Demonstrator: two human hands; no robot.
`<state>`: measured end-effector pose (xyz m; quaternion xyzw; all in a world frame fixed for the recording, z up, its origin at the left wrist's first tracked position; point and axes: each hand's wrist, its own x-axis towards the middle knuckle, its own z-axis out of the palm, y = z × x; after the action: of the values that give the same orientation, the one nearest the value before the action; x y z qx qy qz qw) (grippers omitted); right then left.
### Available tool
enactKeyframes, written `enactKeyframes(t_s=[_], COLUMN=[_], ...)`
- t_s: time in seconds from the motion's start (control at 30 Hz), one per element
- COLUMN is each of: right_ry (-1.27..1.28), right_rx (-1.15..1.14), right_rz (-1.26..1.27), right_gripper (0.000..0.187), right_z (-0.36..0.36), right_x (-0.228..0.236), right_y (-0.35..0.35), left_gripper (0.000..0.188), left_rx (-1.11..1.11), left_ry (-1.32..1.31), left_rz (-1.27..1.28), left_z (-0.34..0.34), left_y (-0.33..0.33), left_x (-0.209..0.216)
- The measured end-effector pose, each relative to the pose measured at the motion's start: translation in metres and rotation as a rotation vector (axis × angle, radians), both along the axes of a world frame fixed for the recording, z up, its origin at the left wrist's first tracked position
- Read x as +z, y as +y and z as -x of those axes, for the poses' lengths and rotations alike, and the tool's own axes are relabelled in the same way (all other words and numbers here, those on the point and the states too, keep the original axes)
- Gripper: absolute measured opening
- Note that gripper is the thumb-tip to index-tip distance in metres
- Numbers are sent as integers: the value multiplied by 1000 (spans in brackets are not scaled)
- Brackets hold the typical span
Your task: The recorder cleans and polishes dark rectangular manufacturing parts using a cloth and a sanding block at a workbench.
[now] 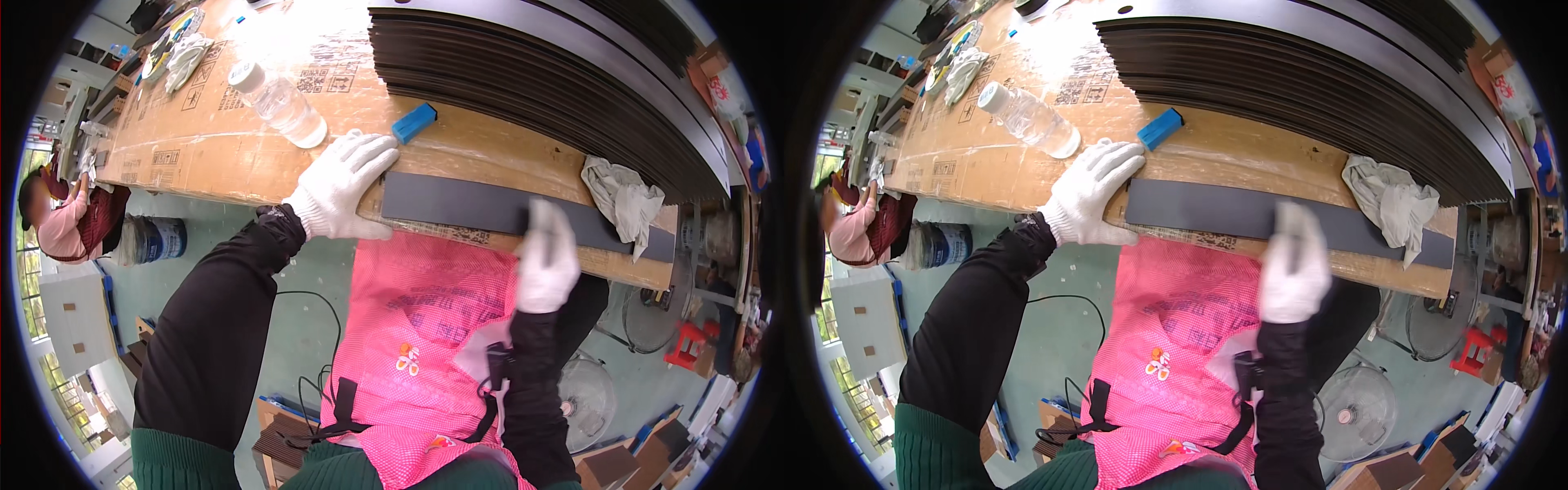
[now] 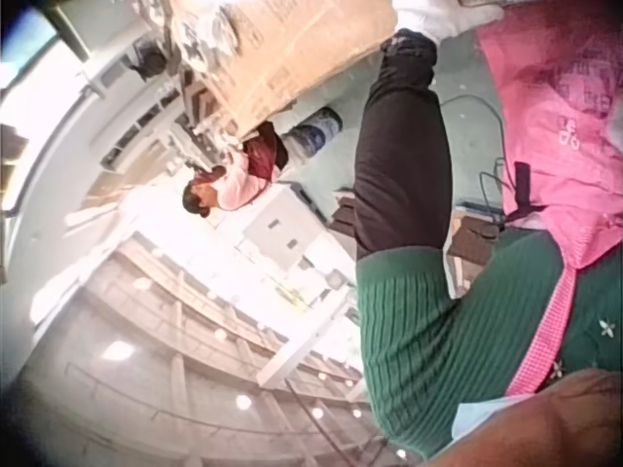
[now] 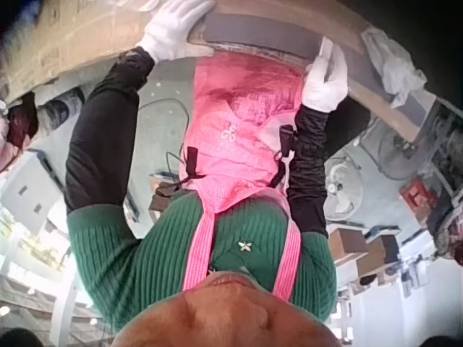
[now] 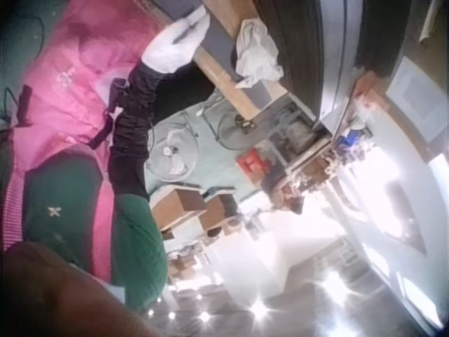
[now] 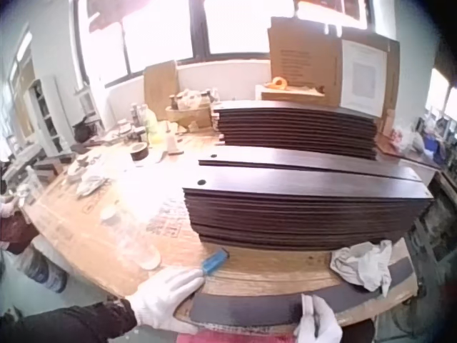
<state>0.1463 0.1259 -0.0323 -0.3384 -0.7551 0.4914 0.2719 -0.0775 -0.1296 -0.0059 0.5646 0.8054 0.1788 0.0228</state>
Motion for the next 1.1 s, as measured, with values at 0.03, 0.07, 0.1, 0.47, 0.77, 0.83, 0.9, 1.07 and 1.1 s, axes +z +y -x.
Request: enactKeyframes(t_s=[0.03, 0.07, 0.1, 0.47, 0.77, 0.83, 0.9, 1.07, 1.1], right_ry=[10, -6, -11, -584, -769, -708, -791, -686, -617], right_rx=[-122, -156, -217, -12, 443, 513, 627, 821, 845], right_rz=[59, 28, -27, -397, -366, -435, -347, -412, -422], right_gripper=[31, 29, 28, 25, 44, 52, 55, 33, 32], right_z=[-2, -2, -9, -3, 69, 97, 124, 134, 127], right_x=[9, 4, 7, 28, 43, 38, 49, 43, 42], right_y=[21, 38, 59, 101, 31, -6, -35, -61, -54], left_gripper=[111, 115, 115, 116, 109, 110, 110, 111, 111], left_rx=[37, 79, 58, 69, 55, 58, 60, 69, 61], left_ry=[22, 46, 55, 87, 81, 91, 99, 97, 91], left_rz=[-17, -23, -44, 5, -3, -26, -13, -7, -12], left_z=[0, -1, -3, -1, -4, -4, -3, -4, -4], left_y=[3, 0, 10, 2, 6, 7, 5, 9, 12], left_x=[-1, -2, 3, -7, 1, -1, -4, -7, -7])
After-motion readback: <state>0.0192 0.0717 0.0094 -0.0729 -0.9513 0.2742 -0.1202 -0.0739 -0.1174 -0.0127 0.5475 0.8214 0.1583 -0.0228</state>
